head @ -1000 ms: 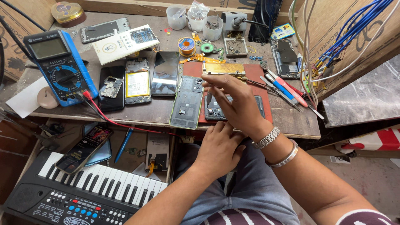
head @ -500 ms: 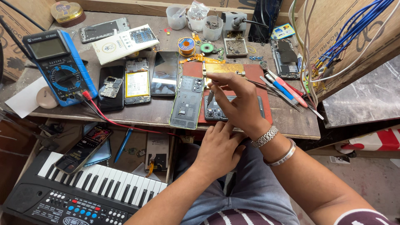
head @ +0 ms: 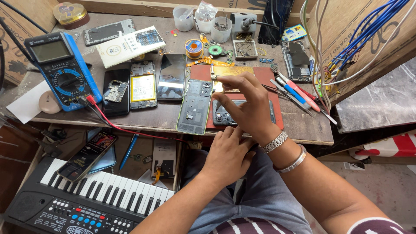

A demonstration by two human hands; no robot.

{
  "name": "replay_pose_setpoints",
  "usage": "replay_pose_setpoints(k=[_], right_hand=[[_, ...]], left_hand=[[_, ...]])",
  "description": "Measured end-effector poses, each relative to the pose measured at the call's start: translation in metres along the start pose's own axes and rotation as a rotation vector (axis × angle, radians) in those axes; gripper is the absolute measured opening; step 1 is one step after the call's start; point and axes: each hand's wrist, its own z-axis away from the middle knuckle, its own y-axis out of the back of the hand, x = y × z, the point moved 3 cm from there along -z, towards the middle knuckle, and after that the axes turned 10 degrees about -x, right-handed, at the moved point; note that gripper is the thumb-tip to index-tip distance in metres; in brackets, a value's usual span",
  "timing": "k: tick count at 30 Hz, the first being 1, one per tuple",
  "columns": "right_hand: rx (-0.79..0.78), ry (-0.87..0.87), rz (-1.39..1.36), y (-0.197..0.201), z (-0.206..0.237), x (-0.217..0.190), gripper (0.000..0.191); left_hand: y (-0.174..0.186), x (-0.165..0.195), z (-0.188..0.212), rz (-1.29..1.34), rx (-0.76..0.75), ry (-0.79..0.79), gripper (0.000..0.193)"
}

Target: The person sits at a cluttered repair workbench and uses a precision screwdriver on the back of a disassembled smartphone, repeatedly working on its internal components while steadying the phone with the other hand. Other disassembled phones, batteries, and repair tools remain spread across the bench around the work area.

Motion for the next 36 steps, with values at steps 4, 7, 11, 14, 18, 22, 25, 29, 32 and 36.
replay_pose_setpoints(k=[4, 7, 11, 14, 18, 22, 25, 29, 32, 36], right_hand=[[0.018, -0.010, -0.054, -0.001, 0.001, 0.000, 0.031], [0.033, -0.065, -0.023, -0.001, 0.001, 0.002, 0.031], [0.034, -0.003, -0.076, -0.001, 0.003, 0.000, 0.030], [0.050, -0.067, -0.072, -0.001, 0.004, 0.001, 0.027], [0.069, -0.072, -0.004, -0.001, 0.003, 0.001, 0.025], [0.057, -0.049, -0.078, -0.002, 0.004, 0.001, 0.027], [0.061, -0.082, -0.039, -0.002, 0.004, 0.002, 0.027], [0.067, -0.041, -0.028, -0.003, 0.004, 0.002, 0.032], [0.004, -0.019, -0.101, -0.006, 0.005, 0.002, 0.043], [-0.205, -0.223, -0.270, -0.013, 0.006, 0.009, 0.068]], left_hand=[[0.001, 0.000, 0.000, -0.003, -0.027, 0.013, 0.033], [0.001, 0.000, 0.000, -0.001, -0.009, 0.005, 0.035], [0.000, 0.000, 0.000, -0.012, -0.005, 0.004, 0.033], [0.000, 0.000, 0.000, -0.004, -0.001, -0.001, 0.034], [0.001, 0.000, 0.001, -0.012, 0.014, -0.011, 0.036], [0.000, -0.001, 0.001, -0.013, -0.009, -0.003, 0.034], [0.000, 0.000, 0.001, -0.012, -0.012, 0.002, 0.035], [0.001, 0.000, 0.000, -0.016, -0.001, -0.001, 0.033], [0.000, 0.000, 0.002, -0.012, -0.008, 0.008, 0.032], [-0.001, 0.000, 0.001, -0.007, -0.002, 0.011, 0.033]])
